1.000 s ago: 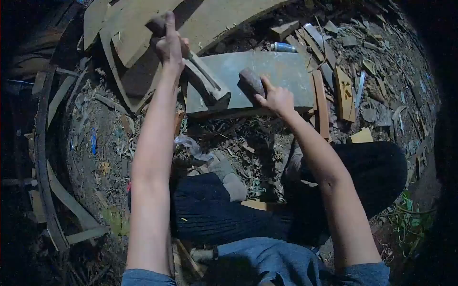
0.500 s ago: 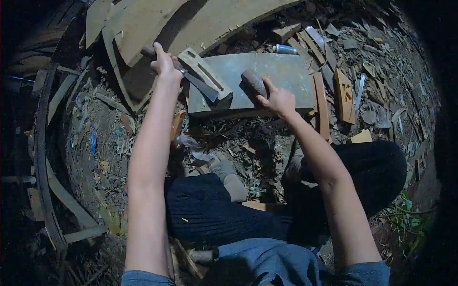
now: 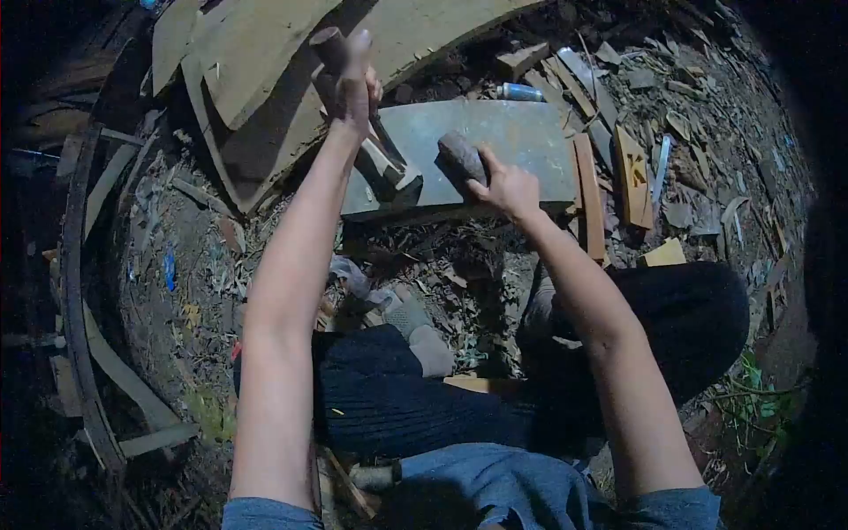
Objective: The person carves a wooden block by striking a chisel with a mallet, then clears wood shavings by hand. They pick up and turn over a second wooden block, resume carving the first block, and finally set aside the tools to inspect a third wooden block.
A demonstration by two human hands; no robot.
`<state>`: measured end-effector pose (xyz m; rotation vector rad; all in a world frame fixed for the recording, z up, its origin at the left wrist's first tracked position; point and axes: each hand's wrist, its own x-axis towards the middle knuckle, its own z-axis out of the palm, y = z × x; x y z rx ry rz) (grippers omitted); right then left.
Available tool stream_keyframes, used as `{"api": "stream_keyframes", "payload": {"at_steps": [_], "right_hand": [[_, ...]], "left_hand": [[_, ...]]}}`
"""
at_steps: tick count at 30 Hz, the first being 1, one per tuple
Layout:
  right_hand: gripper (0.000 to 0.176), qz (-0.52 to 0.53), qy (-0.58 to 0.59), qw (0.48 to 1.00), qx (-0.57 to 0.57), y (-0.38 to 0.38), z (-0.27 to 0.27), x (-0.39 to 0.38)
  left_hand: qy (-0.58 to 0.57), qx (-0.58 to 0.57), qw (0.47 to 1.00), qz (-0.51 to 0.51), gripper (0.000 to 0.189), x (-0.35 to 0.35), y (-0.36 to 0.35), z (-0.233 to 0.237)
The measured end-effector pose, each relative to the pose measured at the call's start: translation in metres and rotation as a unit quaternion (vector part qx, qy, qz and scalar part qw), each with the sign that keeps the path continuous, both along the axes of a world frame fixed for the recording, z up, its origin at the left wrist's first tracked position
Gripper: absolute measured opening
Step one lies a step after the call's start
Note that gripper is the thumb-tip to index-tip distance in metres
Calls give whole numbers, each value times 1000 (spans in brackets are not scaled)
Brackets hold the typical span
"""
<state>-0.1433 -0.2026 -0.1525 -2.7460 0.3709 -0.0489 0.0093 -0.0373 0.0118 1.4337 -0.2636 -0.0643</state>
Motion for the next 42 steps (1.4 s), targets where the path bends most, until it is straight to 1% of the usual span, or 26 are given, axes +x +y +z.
{"api": "stream_keyframes", "payload": {"at_steps": [3, 7, 10, 13, 16, 17, 19, 21, 22, 23, 24, 25, 26, 27, 28, 29, 31, 32, 33, 35, 36, 38, 39, 40, 41, 42], "right_hand": [[71, 0, 1, 1000, -9, 0, 1, -1], [71, 1, -7, 1000, -4, 2, 3, -2], [70, 1, -1, 1000, -21, 1, 4, -2], [68, 5, -28, 1000, -12, 1, 2, -1], [67, 4, -14, 1000, -16, 2, 7, -2], [67, -2, 17, 1000, 8, 2, 13, -2], [67, -7, 41, 999, 26, -5, 18, 5], [70, -31, 0, 983, 180, -18, 11, 23], [75, -61, -45, 969, 234, -18, 18, 37], [81, -25, -138, 937, 321, -19, 41, 50], [83, -14, -213, 920, 330, -21, 61, 72], [81, 12, -209, 894, 396, -14, 119, 73], [74, 79, -273, 881, 377, -7, 169, 72], [68, 127, -387, 847, 343, 2, 203, 76], [65, 187, -486, 816, 250, 8, 236, 75], [65, 186, -488, 817, 246, 20, 256, 72], [50, 178, -529, 786, 266, 42, 279, 56], [53, 159, -416, 885, 132, 39, 283, 46], [60, 135, -239, 961, 6, 38, 269, 57], [57, 169, -285, 940, -85, 43, 264, 54], [57, 168, -286, 939, -90, 35, 268, 55], [54, 121, -226, 963, 77, 47, 313, 24], [53, 154, -336, 917, 150, 42, 301, 28], [53, 160, -412, 886, 139, 42, 301, 27], [53, 164, -487, 849, 124, 41, 302, 26], [55, 146, -438, 880, 112, 35, 286, 29]], "left_hand": [[-19, 40, 999, 3, 45, 6, -1, -16], [-44, 25, 998, 29, 43, -9, -2, -10], [-64, 6, 998, 12, 41, -10, -1, -12], [-39, 18, 999, -8, 40, -13, 0, -12], [-28, 17, 997, -68, 41, -2, 1, -19], [-33, 14, 997, -64, 41, 2, 3, -21], [5, 39, 995, -88, 37, 9, 4, -22], [-13, 34, 996, -77, 33, 7, 1, -19], [-14, 25, 997, -71, 34, 3, 0, -17], [-14, 18, 998, -65, 36, 1, 2, -17], [-40, 15, 997, -68, 34, 12, 3, -27], [-36, 14, 997, -66, 34, 10, 6, -30], [-17, 20, 998, -52, 32, 8, 7, -31], [0, 26, 999, -41, 30, 6, 6, -29], [-22, 23, 999, -34, 27, 4, 2, -26], [-24, 21, 999, -37, 27, 2, 0, -23], [-40, 70, 996, -35, 23, -6, 0, -20], [-68, 81, 993, -52, 22, -10, 3, -17], [-72, 77, 993, -50, 22, 4, 2, -32], [-220, 52, 969, -97, 24, 7, -4, -31], [-111, 71, 990, -50, 24, -4, -8, -41], [-139, 81, 985, -60, 24, -9, -16, -43], [-175, 95, 978, -69, 24, -10, -17, -43], [-206, 145, 966, -62, 24, -17, -19, -35], [-207, 146, 965, -62, 24, -23, -20, -36], [-235, 138, 962, -33, 24, -29, -24, -34]]}}
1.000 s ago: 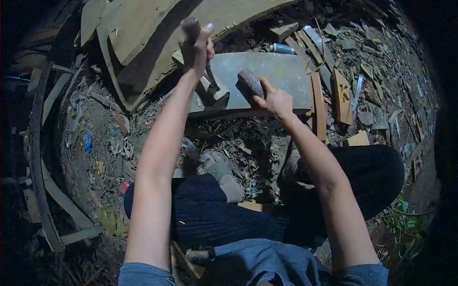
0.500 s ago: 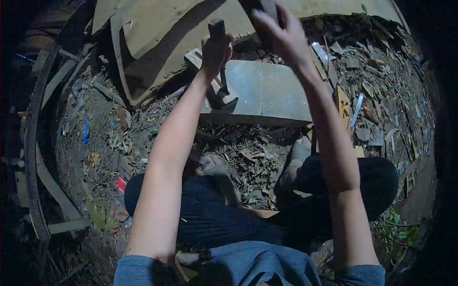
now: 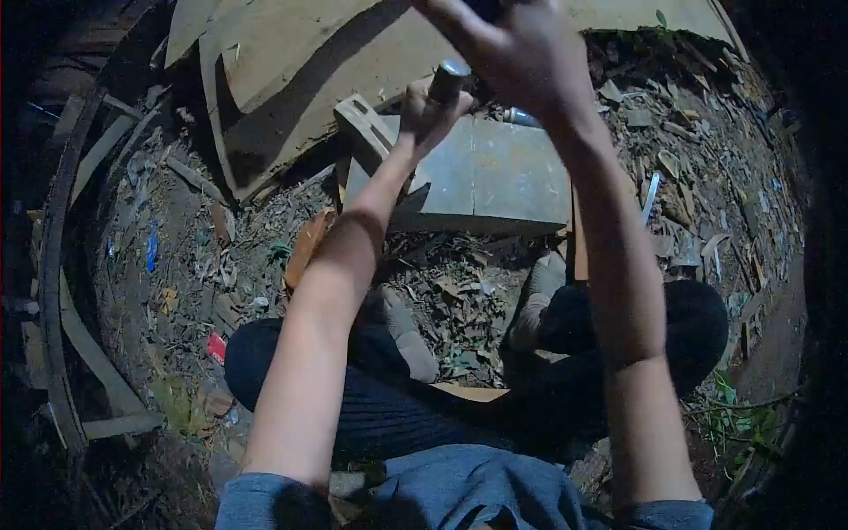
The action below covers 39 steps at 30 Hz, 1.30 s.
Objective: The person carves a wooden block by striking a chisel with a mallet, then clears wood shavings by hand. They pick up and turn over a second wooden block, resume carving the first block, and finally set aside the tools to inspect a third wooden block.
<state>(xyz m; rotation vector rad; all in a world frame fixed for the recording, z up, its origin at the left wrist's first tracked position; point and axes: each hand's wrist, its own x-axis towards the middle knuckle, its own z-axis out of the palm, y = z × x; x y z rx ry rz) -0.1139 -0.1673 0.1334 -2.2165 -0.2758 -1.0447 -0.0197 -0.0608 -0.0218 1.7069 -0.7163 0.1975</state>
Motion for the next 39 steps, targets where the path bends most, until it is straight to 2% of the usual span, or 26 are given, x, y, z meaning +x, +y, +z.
{"api": "stream_keyframes", "payload": {"at_steps": [1, 2, 3, 5, 6, 7, 9, 10, 12, 13, 14, 15, 17, 18, 19, 20, 21, 22, 25, 28, 29, 31, 32, 33, 35, 39], "right_hand": [[57, -20, 56, 998, -15, -7, -19, 5], [56, -98, 187, 971, -110, -6, -24, -7], [53, -154, 179, 957, -169, -9, -36, -7], [55, -101, 165, 974, -121, -14, -21, -15], [54, -56, 130, 988, -56, -12, -9, -33], [54, -12, 88, 996, 9, -1, 14, -52], [57, 13, 68, 994, 85, -9, -10, -23], [58, -31, 125, 992, -3, -8, -26, -16], [61, -132, 263, 940, -172, -2, -33, -15], [61, -84, 202, 971, -98, -12, -47, -3], [62, -59, 192, 978, -50, -15, -50, -1], [64, -28, 190, 981, 0, -16, -58, -1], [71, -8, 214, 963, 163, -20, -73, 6], [78, 12, 175, 961, 215, -26, -92, 21], [78, 11, 172, 961, 217, -34, -111, 28], [79, 14, 243, 939, 242, -43, -131, 33], [80, 18, 311, 912, 267, -50, -152, 36], [81, -10, 336, 907, 255, -55, -176, 36], [83, -42, 448, 862, 235, -64, -252, 32], [84, -60, 468, 862, 185, -64, -297, 17], [84, -58, 473, 858, 191, -62, -304, 10], [85, -72, 439, 881, 161, -65, -306, -1], [85, -76, 441, 879, 167, -67, -302, -2], [84, -75, 457, 869, 171, -66, -299, -3], [84, -78, 472, 859, 183, -69, -299, -1], [84, -37, 448, 864, 226, -71, -307, -2]], "left_hand": [[-34, -17, 999, 22, 25, -1, -4, 0], [-72, -8, 997, -8, 24, 13, -8, -8], [-73, -5, 997, -10, 24, 19, -7, -21], [34, -88, 994, -59, 25, 10, -4, -14], [26, 12, 999, -27, 25, 9, 0, -9], [28, 13, 999, -28, 25, 10, 0, -13], [61, 10, 998, -16, 26, 15, 2, -17], [158, -81, 981, -75, 25, 32, 3, -33], [96, -122, 986, -55, 23, 36, -3, -48], [35, -162, 986, -37, 21, 39, -11, -45], [-110, -39, 992, 54, 16, 13, -1, -17], [-106, -38, 992, 54, 16, 13, 3, -16], [-50, 95, 984, 145, 15, 30, 11, -22], [36, -111, 991, 67, 17, 42, 18, -30], [128, -114, 968, 183, 23, 30, 21, 5], [139, -268, 945, 130, 24, 49, 29, -2], [247, -330, 905, 107, 30, 50, 43, 16], [281, -365, 873, 163, 39, 54, 53, 28], [260, -431, 824, 263, 50, 46, 70, 45], [200, -355, 816, 410, 51, 37, 69, 33], [202, -347, 818, 413, 51, 36, 70, 23], [130, -315, 807, 482, 69, 31, 66, 6], [199, -334, 803, 452, 83, 26, 66, 7], [203, -326, 807, 449, 83, 25, 70, -1], [68, -302, 861, 404, 82, 24, 80, -13], [73, -215, 910, 345, 65, 7, 89, -20]]}}
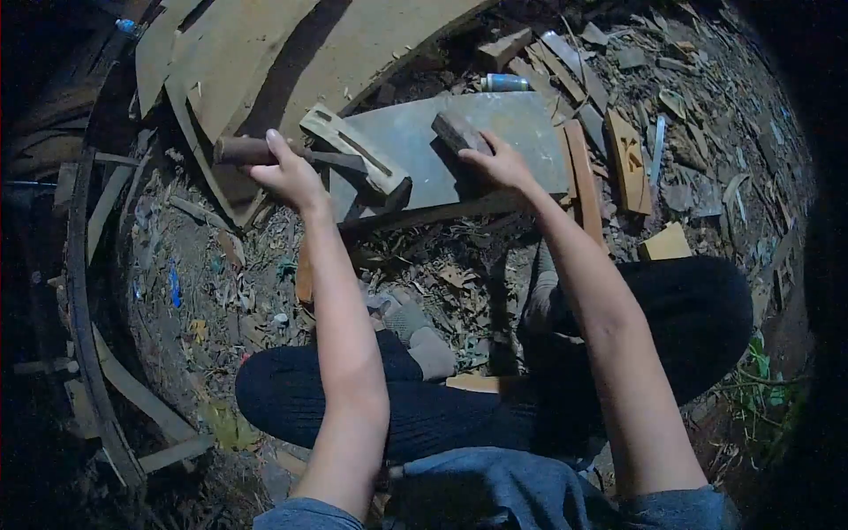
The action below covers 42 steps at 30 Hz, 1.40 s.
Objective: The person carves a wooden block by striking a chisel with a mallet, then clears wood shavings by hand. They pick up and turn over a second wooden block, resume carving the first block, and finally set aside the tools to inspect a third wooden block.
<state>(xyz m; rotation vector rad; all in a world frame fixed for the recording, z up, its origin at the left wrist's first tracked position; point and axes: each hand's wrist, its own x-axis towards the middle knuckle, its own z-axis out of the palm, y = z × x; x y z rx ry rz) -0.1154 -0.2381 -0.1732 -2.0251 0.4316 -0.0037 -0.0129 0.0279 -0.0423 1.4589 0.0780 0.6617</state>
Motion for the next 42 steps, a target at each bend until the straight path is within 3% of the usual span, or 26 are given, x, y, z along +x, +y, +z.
{"api": "stream_keyframes", "payload": {"at_steps": [1, 2, 4, 6, 8, 10, 12, 13, 17, 22, 34, 36, 38, 42], "right_hand": [[84, 3, -1, 1000, 5, -2, 1, 1], [84, 3, -2, 1000, 3, -5, -8, 3], [85, 3, -41, 999, 1, -2, -15, 8], [86, 7, -16, 1000, -7, -3, -13, 6], [86, 10, 8, 1000, -18, -2, -2, 0], [87, 19, -4, 1000, -11, -2, 2, -3], [87, 17, -2, 1000, -6, -2, -2, -1], [88, 15, -1, 1000, 0, -2, -5, 1], [86, 3, -3, 1000, -31, -1, -5, 2], [83, 7, -31, 999, -17, -3, -11, 4], [80, -2, -28, 999, -18, 1, -1, 0], [81, -5, -31, 999, -11, 1, -1, -1], [81, -4, -33, 999, -3, 2, -4, -1], [83, 6, -23, 999, -22, -3, -15, 2]], "left_hand": [[-63, 29, 997, 36, 48, 1, -2, 3], [-65, 27, 997, 36, 48, -4, -5, 12], [-62, 201, 978, -4, 39, -12, -3, 29], [-116, 218, 969, 11, 37, 4, -2, 22], [-116, 166, 979, 37, 37, 0, -17, 26], [-114, 204, 968, 86, 35, -6, -32, 29], [-63, -21, 998, 17, 34, -6, -43, 32], [-50, -54, 997, 5, 30, 2, -43, 31], [-75, -21, 997, 15, 22, 11, -43, 23], [-100, -66, 991, -64, 13, 8, -46, 24], [-69, -48, 987, -134, 21, 10, -42, 17], [-99, -62, 988, -98, 23, 4, -49, 21], [-115, -34, 977, -174, 22, 4, -45, 19], [-95, -51, 981, -159, 23, -1, -45, 21]]}}
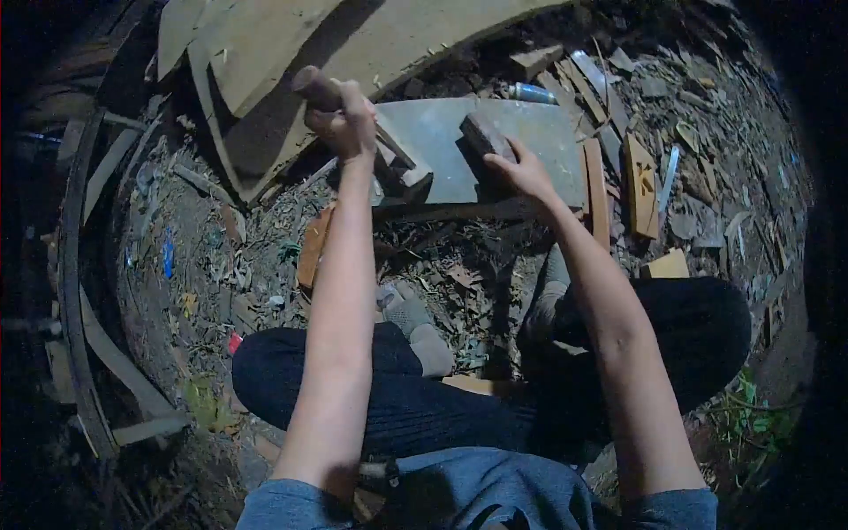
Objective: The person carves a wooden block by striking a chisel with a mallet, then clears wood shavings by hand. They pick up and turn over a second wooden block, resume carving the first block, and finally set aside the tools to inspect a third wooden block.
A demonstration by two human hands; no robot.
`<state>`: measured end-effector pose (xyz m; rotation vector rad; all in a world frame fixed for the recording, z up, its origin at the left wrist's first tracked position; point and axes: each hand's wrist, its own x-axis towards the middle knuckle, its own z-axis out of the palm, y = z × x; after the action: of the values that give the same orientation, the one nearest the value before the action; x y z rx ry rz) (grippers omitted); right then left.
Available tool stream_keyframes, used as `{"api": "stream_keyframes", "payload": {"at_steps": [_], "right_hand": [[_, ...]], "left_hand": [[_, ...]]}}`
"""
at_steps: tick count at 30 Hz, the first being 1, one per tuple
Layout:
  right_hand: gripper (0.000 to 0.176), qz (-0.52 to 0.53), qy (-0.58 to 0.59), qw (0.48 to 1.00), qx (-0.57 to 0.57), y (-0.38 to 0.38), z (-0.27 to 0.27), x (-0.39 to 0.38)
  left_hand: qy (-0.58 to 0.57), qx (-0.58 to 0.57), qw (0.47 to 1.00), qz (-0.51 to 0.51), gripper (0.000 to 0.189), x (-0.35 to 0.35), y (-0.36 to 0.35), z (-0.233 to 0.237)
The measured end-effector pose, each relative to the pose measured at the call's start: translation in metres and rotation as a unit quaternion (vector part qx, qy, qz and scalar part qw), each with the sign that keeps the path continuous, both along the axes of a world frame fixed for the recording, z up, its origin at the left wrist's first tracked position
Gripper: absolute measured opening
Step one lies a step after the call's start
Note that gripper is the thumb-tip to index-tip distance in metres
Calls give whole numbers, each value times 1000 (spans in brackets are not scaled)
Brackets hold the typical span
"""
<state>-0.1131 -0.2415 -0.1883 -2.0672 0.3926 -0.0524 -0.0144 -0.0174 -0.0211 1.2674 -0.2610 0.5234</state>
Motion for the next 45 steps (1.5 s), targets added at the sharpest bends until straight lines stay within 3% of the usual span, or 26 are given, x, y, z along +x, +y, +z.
{"api": "stream_keyframes", "payload": {"at_steps": [4, 5, 6, 8, 9, 11, 12, 14, 16, 17, 18, 19, 20, 22, 24, 25, 26, 27, 28, 29, 31, 32, 34, 36, 39, 45], "right_hand": [[80, -67, -77, 995, 19, 23, 47, 20], [72, -26, -76, 982, 171, 31, 97, 25], [66, -17, -241, 963, 122, 42, 132, 34], [65, 75, -306, 943, 106, 62, 234, 26], [57, 93, -483, 865, 97, 72, 252, 45], [64, 174, -476, 856, 95, 92, 329, 3], [64, 174, -478, 856, 89, 99, 325, 9], [50, 128, -570, 805, -102, 107, 303, 24], [49, 162, -332, 836, -406, 106, 297, 8], [51, 156, -345, 831, -407, 108, 291, 6], [53, 146, -359, 825, -412, 106, 288, 7], [53, 147, -360, 820, -420, 106, 296, 2], [56, 126, -409, 826, -367, 111, 302, -11], [59, 102, -458, 828, -308, 116, 304, -17], [58, 106, -398, 843, -345, 112, 289, -14], [58, 154, -275, 865, -390, 107, 276, -3], [59, 145, -231, 886, -376, 108, 281, -6], [61, 142, -218, 901, -347, 108, 286, -8], [63, 146, -203, 916, -312, 111, 285, -10], [63, 151, -204, 915, -313, 110, 272, -7], [64, 47, -228, 966, -116, 104, 230, 7], [64, 48, -229, 966, -113, 98, 208, 11], [67, 7, -174, 985, -11, 83, 162, 13], [70, -32, -72, 993, -86, 67, 113, 2], [74, 3, -12, 995, -94, 46, 58, -15], [77, 15, 91, 985, -143, 41, 51, -17]], "left_hand": [[24, 32, 999, -35, 19, 18, 7, -17], [24, 9, 999, -33, 17, 3, 2, -3], [25, 7, 999, -29, 17, 2, 4, -3], [34, 28, 999, -10, 16, 1, 4, -4], [9, 72, 997, -33, 14, 12, 9, -16], [25, 87, 996, -9, 13, 4, 3, -10], [44, 107, 993, 17, 13, 0, 0, -6], [31, 132, 990, 30, 11, 31, 2, -54], [-76, 95, 974, 193, 13, 58, 0, -98], [-196, 444, 820, 305, 17, 45, 13, -77], [-200, 439, 822, 302, 17, 29, 9, -58], [-100, 318, 926, 176, 16, 15, 6, -41], [10, 185, 982, 42, 16, 0, 6, -31], [-13, 130, 989, 66, 13, -15, 1, -22], [-58, 216, 972, 72, 16, -19, 8, -21], [-6, -64, 991, -119, 26, 15, 7, -59], [45, -334, 891, -304, 39, 50, 3, -94], [-18, -74, 984, -159, 37, 44, 0, -78], [-70, 193, 979, 14, 34, 27, 4, -59], [-69, 191, 979, 19, 34, 11, 11, -37], [237, 65, 968, -38, 19, -7, 22, 2], [179, -138, 974, 27, 13, 3, 16, -5], [239, -115, 963, 49, 12, 5, 35, 7], [256, -215, 941, -58, 9, 28, 61, 0], [213, -197, 957, 18, 10, 39, 63, 16], [94, -193, 969, 121, 28, 63, 46, 28]]}}
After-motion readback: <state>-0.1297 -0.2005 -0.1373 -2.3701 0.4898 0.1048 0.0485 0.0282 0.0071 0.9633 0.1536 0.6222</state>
